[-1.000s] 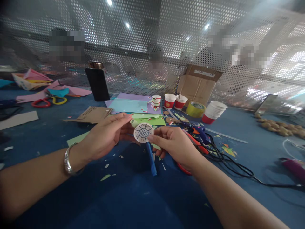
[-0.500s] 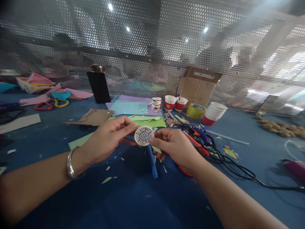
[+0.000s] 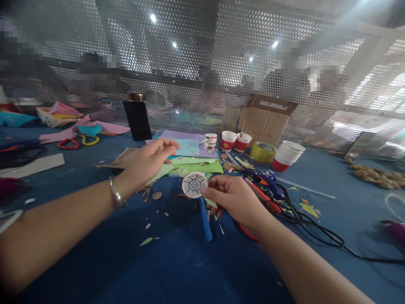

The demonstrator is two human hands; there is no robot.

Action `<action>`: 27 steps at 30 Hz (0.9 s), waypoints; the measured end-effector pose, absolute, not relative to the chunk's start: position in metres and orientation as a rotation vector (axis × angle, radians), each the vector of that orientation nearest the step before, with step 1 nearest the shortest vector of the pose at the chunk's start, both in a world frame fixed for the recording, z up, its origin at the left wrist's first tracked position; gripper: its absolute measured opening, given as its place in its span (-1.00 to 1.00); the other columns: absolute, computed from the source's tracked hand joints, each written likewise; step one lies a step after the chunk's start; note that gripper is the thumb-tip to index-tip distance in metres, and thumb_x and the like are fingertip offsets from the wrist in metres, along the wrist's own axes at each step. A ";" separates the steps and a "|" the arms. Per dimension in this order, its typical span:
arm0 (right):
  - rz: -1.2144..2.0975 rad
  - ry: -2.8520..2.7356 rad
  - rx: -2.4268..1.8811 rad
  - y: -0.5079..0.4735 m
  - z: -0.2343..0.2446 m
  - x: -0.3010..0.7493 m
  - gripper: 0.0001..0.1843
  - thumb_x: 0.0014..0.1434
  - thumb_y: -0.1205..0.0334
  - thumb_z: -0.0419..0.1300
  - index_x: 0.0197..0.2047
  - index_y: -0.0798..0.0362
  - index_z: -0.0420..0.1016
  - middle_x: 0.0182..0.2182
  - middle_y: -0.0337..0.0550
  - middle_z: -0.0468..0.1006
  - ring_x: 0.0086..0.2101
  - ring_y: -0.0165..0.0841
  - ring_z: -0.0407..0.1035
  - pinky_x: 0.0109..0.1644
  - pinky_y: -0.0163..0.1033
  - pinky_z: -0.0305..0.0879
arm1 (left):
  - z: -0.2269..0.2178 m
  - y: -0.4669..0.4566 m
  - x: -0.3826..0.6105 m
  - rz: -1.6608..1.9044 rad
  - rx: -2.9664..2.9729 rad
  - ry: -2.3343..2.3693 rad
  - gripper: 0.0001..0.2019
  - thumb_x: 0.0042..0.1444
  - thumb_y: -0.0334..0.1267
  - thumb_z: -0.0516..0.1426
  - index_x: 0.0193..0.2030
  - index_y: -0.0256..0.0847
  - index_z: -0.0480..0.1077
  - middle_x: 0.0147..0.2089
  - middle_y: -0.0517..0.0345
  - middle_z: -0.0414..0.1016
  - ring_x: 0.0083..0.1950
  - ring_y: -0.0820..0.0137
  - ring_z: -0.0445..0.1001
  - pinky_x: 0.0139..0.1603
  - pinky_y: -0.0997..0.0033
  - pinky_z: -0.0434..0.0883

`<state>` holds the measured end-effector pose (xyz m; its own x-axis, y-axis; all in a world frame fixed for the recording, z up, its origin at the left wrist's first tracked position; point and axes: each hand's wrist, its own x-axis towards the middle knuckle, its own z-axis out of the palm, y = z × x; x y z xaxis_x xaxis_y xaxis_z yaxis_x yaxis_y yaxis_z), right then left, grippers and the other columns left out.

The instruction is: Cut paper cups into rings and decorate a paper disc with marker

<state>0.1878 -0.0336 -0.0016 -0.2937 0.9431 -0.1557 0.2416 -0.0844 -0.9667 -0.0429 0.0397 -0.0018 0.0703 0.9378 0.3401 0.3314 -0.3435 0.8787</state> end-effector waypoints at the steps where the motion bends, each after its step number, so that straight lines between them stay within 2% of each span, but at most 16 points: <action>1: 1.427 -1.566 -1.310 -0.033 -0.002 0.188 -0.65 0.04 -0.02 0.41 -0.31 0.06 0.49 -0.52 -0.32 0.48 -0.58 -0.53 0.35 -0.53 -0.43 0.32 | 0.000 0.054 -0.051 1.304 1.843 1.407 -0.79 0.17 -0.11 0.18 -0.12 -0.14 0.42 -0.02 -0.04 0.51 0.07 0.14 0.43 0.08 0.16 0.37; 2: 1.432 -1.577 -1.311 -0.033 -0.004 0.188 -0.66 0.05 -0.01 0.40 -0.29 0.06 0.49 -0.52 -0.32 0.49 -0.58 -0.53 0.35 -0.53 -0.43 0.32 | 0.002 0.068 -0.060 1.291 1.957 1.547 -0.78 0.14 -0.17 0.19 -0.09 -0.15 0.40 0.02 -0.07 0.49 0.14 0.08 0.38 0.16 0.09 0.31; 5: 1.441 -1.618 -1.323 -0.032 -0.007 0.188 -0.69 0.09 0.01 0.38 -0.23 0.06 0.49 -0.52 -0.31 0.49 -0.55 -0.51 0.37 -0.52 -0.43 0.34 | 0.008 0.108 -0.088 1.178 2.308 1.958 -0.77 0.12 -0.30 0.10 -0.06 -0.18 0.38 0.10 -0.15 0.47 0.26 -0.05 0.23 0.22 -0.06 0.19; 7: 1.446 -1.638 -1.327 -0.032 -0.009 0.189 -0.70 0.11 0.02 0.36 -0.21 0.06 0.49 -0.51 -0.31 0.48 -0.54 -0.50 0.38 -0.51 -0.43 0.34 | 0.010 0.129 -0.103 1.168 2.342 1.999 -0.76 0.13 -0.34 0.08 -0.05 -0.23 0.38 0.20 -0.21 0.42 0.31 -0.10 0.15 0.25 -0.16 0.09; 12: 1.454 -1.671 -1.314 -0.031 -0.012 0.192 -0.72 0.15 0.03 0.34 -0.19 0.05 0.50 -0.50 -0.30 0.47 -0.54 -0.51 0.35 -0.49 -0.43 0.34 | 0.003 0.162 -0.127 0.950 2.359 2.211 -0.76 0.16 -0.31 0.04 -0.08 -0.33 0.41 0.45 -0.29 0.13 0.36 -0.12 0.09 0.24 -0.19 0.07; 18: 1.441 -1.685 -1.349 -0.028 -0.014 0.192 -0.73 0.14 0.04 0.35 -0.20 0.04 0.49 -0.51 -0.32 0.46 -0.55 -0.52 0.33 -0.47 -0.43 0.36 | -0.003 0.180 -0.141 0.889 2.426 2.324 -0.73 0.21 -0.28 -0.01 -0.08 -0.37 0.41 0.42 -0.36 0.18 0.33 -0.16 0.16 0.17 -0.20 0.13; 27: 1.427 -1.718 -1.384 -0.029 -0.015 0.191 -0.71 0.14 0.02 0.34 -0.20 0.04 0.49 -0.48 -0.29 0.47 -0.50 -0.47 0.38 -0.47 -0.41 0.37 | -0.003 0.185 -0.152 0.874 2.424 2.419 -0.76 0.19 -0.28 0.00 -0.11 -0.30 0.41 0.35 -0.28 0.28 0.29 -0.13 0.19 0.15 -0.15 0.15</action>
<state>0.1906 -0.0289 -0.0145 -0.3520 0.9113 -0.2135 0.3771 -0.0707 -0.9235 -0.1522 0.1849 -0.0030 -0.0186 0.8085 0.5883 0.9978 -0.0228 0.0629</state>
